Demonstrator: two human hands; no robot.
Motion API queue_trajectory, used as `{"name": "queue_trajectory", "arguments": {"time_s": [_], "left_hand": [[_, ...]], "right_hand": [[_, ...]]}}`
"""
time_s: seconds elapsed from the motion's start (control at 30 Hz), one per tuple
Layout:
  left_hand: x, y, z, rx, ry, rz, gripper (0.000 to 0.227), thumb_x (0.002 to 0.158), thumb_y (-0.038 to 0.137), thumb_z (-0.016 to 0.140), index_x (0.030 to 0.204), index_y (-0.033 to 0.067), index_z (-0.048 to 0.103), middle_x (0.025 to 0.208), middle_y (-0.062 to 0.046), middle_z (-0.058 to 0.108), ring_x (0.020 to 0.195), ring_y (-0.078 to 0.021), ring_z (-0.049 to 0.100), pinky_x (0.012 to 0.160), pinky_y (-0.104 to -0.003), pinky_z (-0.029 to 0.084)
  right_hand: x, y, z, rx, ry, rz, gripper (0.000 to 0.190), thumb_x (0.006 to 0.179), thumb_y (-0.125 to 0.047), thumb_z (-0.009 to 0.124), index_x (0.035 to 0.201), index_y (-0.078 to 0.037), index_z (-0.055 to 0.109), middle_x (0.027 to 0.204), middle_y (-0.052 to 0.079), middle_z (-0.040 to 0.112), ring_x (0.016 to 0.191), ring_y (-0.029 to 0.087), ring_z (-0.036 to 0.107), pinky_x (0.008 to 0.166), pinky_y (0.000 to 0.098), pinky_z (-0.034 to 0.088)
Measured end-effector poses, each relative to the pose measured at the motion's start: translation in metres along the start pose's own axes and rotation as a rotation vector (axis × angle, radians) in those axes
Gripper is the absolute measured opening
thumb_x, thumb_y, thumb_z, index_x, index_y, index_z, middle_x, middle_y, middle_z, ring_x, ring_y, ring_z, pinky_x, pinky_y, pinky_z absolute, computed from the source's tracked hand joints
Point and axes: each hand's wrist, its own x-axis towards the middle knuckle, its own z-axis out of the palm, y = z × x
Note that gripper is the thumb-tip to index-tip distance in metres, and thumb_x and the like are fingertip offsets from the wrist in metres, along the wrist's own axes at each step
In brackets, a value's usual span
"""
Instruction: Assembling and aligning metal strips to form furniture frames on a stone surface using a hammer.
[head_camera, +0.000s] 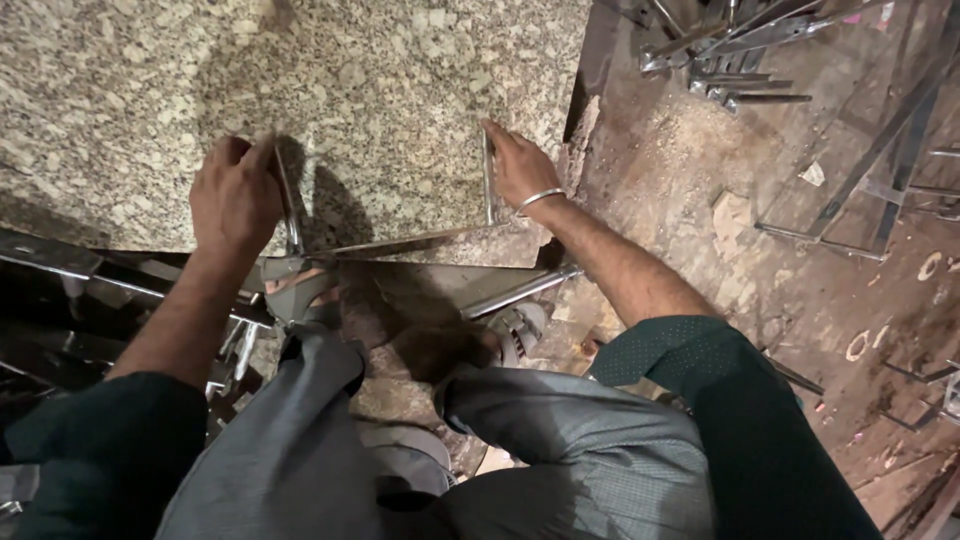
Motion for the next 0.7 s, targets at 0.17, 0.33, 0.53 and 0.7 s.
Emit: {"name": "queue_trajectory", "arguments": {"time_s": [0.17,0.33,0.53,0.7], "left_hand": [[0.000,-0.006,0.004,-0.004,-0.005,0.038,0.039,0.098,0.009,0.060,0.134,0.0141,0.072,0.114,-0.016,0.064,0.105,-0.0366,0.064,0.088,-0.049,0.054],[0.003,-0.002,-0.001,-0.036,-0.013,0.028,0.040,0.098,0.009,0.061,0.136,0.0116,0.072,0.116,-0.017,0.063,0.103,-0.0370,0.064,0.085,-0.048,0.054],[-0.021,0.011,0.012,-0.077,-0.176,-0.290,0.030,0.105,0.031,0.066,0.115,0.0030,0.066,0.099,-0.020,0.066,0.080,-0.0394,0.066,0.068,-0.053,0.052],[-0.021,0.007,0.015,-0.053,-0.127,-0.190,0.035,0.105,0.035,0.074,0.097,0.0036,0.060,0.087,-0.019,0.069,0.079,-0.0400,0.068,0.072,-0.052,0.053]], "right_hand": [[0.004,0.026,0.019,0.008,0.221,-0.239,0.062,0.099,-0.005,0.055,0.157,-0.022,0.044,0.114,0.017,0.071,0.086,0.032,0.070,0.073,0.0435,0.060],[-0.004,-0.027,-0.041,0.047,-0.094,0.069,0.059,0.099,-0.011,0.056,0.156,-0.017,0.042,0.086,0.014,0.068,0.070,0.029,0.065,0.060,0.0437,0.054],[-0.007,0.008,0.027,0.184,0.059,0.115,0.039,0.093,-0.028,0.074,0.116,-0.003,0.056,0.077,0.003,0.061,0.059,0.015,0.055,0.048,0.0338,0.044],[-0.025,-0.018,-0.012,0.431,-0.125,0.370,0.024,0.103,-0.028,0.062,0.109,-0.005,0.057,0.079,0.007,0.060,0.056,0.016,0.051,0.045,0.0314,0.043]]}}
